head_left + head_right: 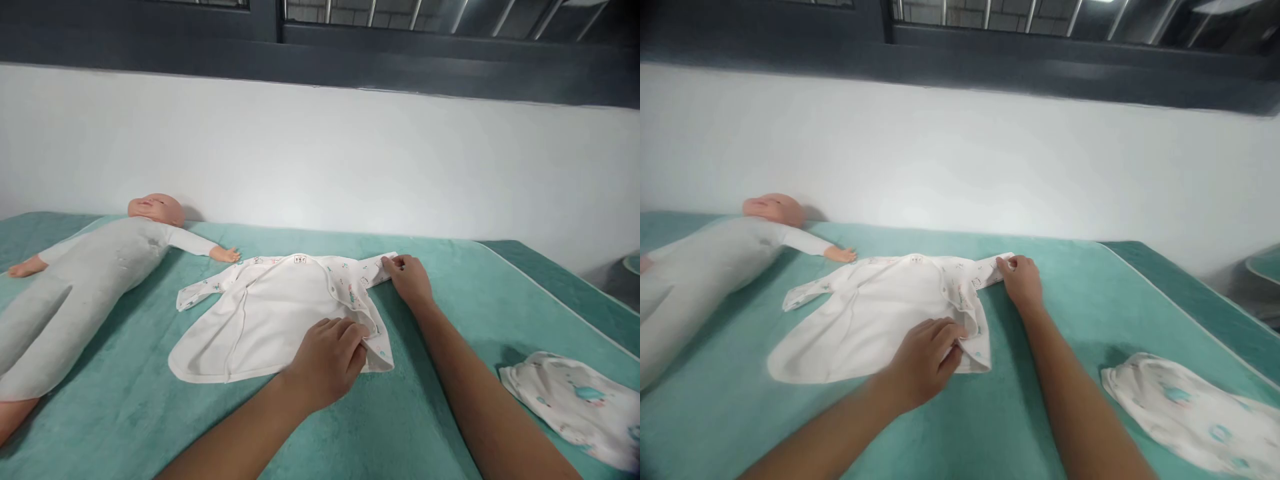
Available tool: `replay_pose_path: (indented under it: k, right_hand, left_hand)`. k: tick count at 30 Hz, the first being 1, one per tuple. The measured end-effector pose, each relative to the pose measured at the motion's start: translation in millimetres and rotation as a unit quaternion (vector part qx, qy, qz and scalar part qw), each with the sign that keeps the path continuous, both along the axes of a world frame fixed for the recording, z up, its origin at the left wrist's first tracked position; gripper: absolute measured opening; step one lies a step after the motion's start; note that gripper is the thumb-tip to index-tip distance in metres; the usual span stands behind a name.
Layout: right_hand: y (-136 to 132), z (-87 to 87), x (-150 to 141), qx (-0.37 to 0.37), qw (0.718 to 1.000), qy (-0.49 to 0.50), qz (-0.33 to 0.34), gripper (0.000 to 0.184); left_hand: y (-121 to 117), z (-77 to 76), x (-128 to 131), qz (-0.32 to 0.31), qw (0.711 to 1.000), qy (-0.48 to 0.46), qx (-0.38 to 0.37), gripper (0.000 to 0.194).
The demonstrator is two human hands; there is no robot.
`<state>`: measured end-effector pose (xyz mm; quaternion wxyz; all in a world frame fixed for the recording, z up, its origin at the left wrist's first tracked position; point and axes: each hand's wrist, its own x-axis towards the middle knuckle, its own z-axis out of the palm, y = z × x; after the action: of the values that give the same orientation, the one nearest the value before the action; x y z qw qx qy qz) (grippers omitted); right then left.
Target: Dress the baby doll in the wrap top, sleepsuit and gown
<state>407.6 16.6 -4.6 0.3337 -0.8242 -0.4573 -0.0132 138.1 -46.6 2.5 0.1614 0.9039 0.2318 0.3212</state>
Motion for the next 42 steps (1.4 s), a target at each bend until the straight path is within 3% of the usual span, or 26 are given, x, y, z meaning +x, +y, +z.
replay_pose_path:
  k: [3, 8, 11, 14, 18, 22, 24, 26, 29, 31, 33, 35, 37, 40, 42]
  right_hand:
    - [3.3, -0.3, 2.6, 0.015, 1.000, -0.001, -0.017, 0.039]
    - [5.2, 0.2, 16.2, 0.068, 0.983, 0.167, 0.025, 0.040]
    - [4.5, 2.4, 20.7, 0.086, 0.981, 0.172, -0.001, 0.045]
    - [3.3, 5.6, 22.5, 0.040, 0.987, 0.149, -0.037, 0.041]
    - [1.7, 7.4, 25.1, -0.062, 0.995, 0.075, -0.038, 0.036]
    - [0.7, 5.2, 26.7, -0.066, 0.996, 0.044, -0.035, 0.038]
    - [1.0, 4.0, 25.5, -0.029, 0.996, 0.085, -0.009, 0.035]
    - [2.1, 3.9, 23.1, 0.052, 0.984, 0.170, 0.018, 0.033]
    - [4.4, 6.3, 19.3, 0.180, 0.933, 0.305, 0.060, 0.037]
    - [5.9, 8.5, 18.1, 0.224, 0.910, 0.338, 0.085, 0.040]
    - [7.0, 9.4, 18.5, 0.246, 0.906, 0.330, 0.098, 0.039]
    - [8.1, 7.3, 20.7, 0.249, 0.911, 0.308, 0.114, 0.035]
    - [8.9, 2.6, 24.2, 0.215, 0.935, 0.260, 0.108, 0.032]
    - [8.9, -4.2, 28.5, 0.120, 0.981, 0.150, 0.043, 0.029]
    - [7.8, -4.1, 25.6, 0.098, 0.992, 0.077, 0.021, 0.031]
  left_hand:
    - [0.0, 0.8, -1.1, -0.005, 1.000, 0.000, 0.000, 0.016]
    - [-0.1, 3.0, -2.9, -0.011, 1.000, 0.014, -0.026, 0.017]
    - [0.0, 4.6, -4.0, -0.015, 0.999, 0.025, -0.044, 0.017]
    - [0.5, 4.3, -4.4, -0.018, 0.998, 0.028, -0.048, 0.018]
    - [1.5, 2.5, -3.7, -0.020, 0.998, 0.022, -0.049, 0.017]
    - [1.6, 2.7, -3.5, -0.018, 0.998, 0.027, -0.055, 0.017]
    - [1.5, 3.2, -3.6, -0.017, 0.998, 0.028, -0.056, 0.017]
    - [1.4, 3.7, -3.8, -0.014, 0.998, 0.027, -0.060, 0.017]
    - [1.3, 4.3, -3.8, -0.011, 0.997, 0.033, -0.070, 0.018]
    - [1.4, 4.6, -3.8, -0.010, 0.996, 0.040, -0.078, 0.018]
    - [1.6, 4.9, -3.9, -0.008, 0.995, 0.046, -0.084, 0.019]
    - [2.0, 4.8, -4.1, -0.007, 0.994, 0.047, -0.093, 0.019]
    - [2.5, 4.3, -4.4, -0.006, 0.994, 0.044, -0.102, 0.020]
    - [2.8, 3.3, -4.5, -0.008, 0.993, 0.042, -0.107, 0.021]
    - [2.6, 3.1, -4.3, -0.015, 0.993, 0.044, -0.104, 0.021]
